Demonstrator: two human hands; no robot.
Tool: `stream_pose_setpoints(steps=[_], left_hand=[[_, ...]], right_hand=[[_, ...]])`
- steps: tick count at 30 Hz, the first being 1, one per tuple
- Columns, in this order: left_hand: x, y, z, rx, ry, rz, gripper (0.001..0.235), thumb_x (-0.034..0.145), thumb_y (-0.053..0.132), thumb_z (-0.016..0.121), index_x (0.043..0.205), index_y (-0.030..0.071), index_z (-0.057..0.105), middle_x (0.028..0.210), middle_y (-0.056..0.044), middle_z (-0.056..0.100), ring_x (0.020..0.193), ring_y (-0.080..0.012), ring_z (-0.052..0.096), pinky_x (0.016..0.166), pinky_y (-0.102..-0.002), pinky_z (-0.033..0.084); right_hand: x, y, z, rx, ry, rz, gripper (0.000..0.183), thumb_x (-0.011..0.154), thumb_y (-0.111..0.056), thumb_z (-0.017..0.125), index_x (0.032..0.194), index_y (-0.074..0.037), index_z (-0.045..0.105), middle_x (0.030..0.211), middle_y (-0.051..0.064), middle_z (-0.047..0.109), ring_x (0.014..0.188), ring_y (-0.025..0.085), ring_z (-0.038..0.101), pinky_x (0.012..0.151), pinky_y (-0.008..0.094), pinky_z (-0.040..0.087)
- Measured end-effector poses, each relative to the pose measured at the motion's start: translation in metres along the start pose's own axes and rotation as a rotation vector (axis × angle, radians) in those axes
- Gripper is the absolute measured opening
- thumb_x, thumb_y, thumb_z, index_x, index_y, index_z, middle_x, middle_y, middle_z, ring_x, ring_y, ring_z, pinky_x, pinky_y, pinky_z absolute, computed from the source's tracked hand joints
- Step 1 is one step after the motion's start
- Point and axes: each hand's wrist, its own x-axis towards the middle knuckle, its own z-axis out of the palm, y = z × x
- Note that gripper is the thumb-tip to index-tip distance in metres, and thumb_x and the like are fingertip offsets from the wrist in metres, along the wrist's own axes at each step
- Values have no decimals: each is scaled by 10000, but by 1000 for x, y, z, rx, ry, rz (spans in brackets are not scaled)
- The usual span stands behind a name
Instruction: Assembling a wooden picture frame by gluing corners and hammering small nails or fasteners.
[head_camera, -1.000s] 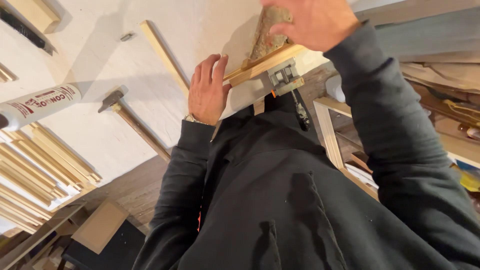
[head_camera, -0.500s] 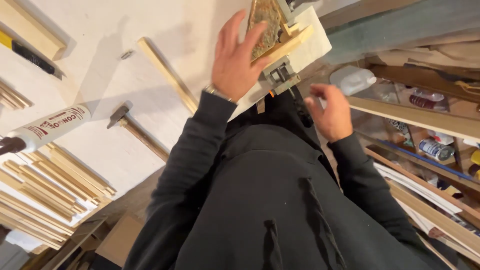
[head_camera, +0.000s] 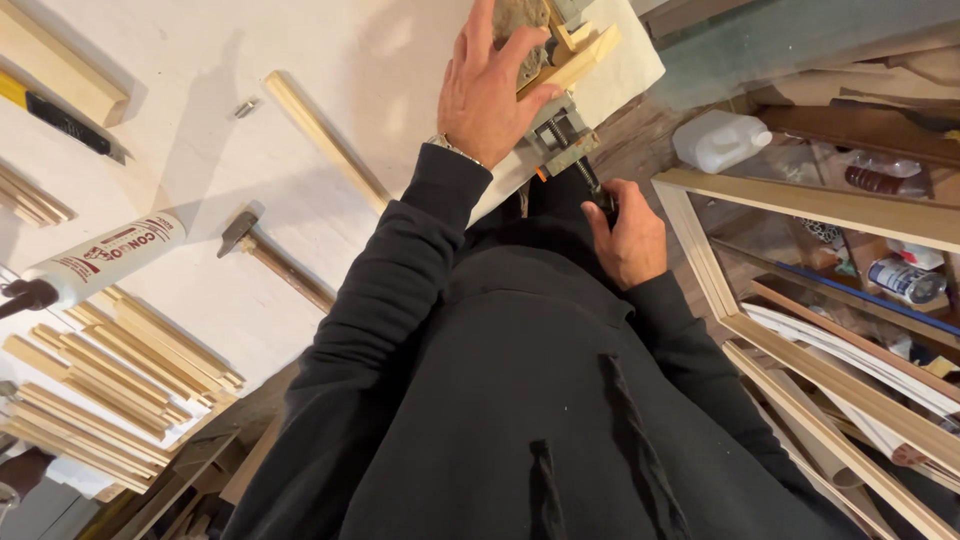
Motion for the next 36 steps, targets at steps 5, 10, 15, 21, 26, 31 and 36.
stream_pose_setpoints(steps=[5, 10, 15, 21, 26, 31, 36], left_hand=[[17, -14, 9, -205, 84, -127, 677, 873, 385, 934, 1325, 103, 516, 1424, -162, 417, 1223, -360, 587, 1012, -441, 532], [32, -28, 24, -217, 148, -186, 796, 840, 378, 936, 1323, 9, 422, 1288, -196, 524, 1137, -390, 603, 993, -470, 497], [34, -33, 33, -120, 71, -177, 701, 836, 322, 898, 1302, 44, 454, 1236, -182, 625, 1060, -399, 617, 966, -496, 461], [37, -26, 25, -139, 37, -224, 740, 820, 302, 897, 1323, 35, 425, 1249, -196, 617, 1036, -406, 615, 956, -498, 460], [32, -29, 26, -144, 19, -226, 747, 834, 315, 897, 1349, 59, 420, 1244, -183, 627, 1059, -397, 630, 966, -499, 457], [36, -20, 19, -146, 32, -266, 805, 816, 322, 898, 1396, 89, 391, 1251, -177, 626, 1082, -407, 613, 975, -494, 454], [35, -20, 20, -164, 36, -291, 910, 793, 315, 892, 1469, 101, 322, 1280, -190, 597, 1070, -415, 582, 973, -496, 448]], right_hand=[[4, 0, 1, 25, 2, 3, 386, 990, -279, 750, 1221, -18, 582, 1047, 194, 708, 930, 376, 701, 787, 443, 553], [6, 1, 2, 20, -5, 19, 382, 986, -286, 751, 1199, -15, 585, 1006, 197, 708, 910, 380, 701, 774, 445, 551], [5, 5, 4, 64, -16, -11, 298, 1036, -231, 699, 1201, -9, 587, 981, 195, 700, 892, 393, 691, 759, 444, 544], [10, 60, 29, 649, -249, 212, 363, 1135, -345, 469, 1171, -12, 608, 803, 90, 642, 671, 176, 569, 612, 302, 441], [21, 71, 36, 1327, -617, 512, 517, 1143, -449, 355, 1099, -24, 647, 695, 56, 620, 480, 85, 446, 451, 231, 352], [13, 21, 12, 596, -278, 80, 560, 1147, -506, 384, 1122, -1, 626, 747, 90, 634, 584, 103, 526, 557, 229, 403], [16, 73, 33, 877, -473, 250, 520, 1123, -500, 444, 1127, -13, 627, 721, 67, 614, 525, 97, 497, 497, 228, 398]])
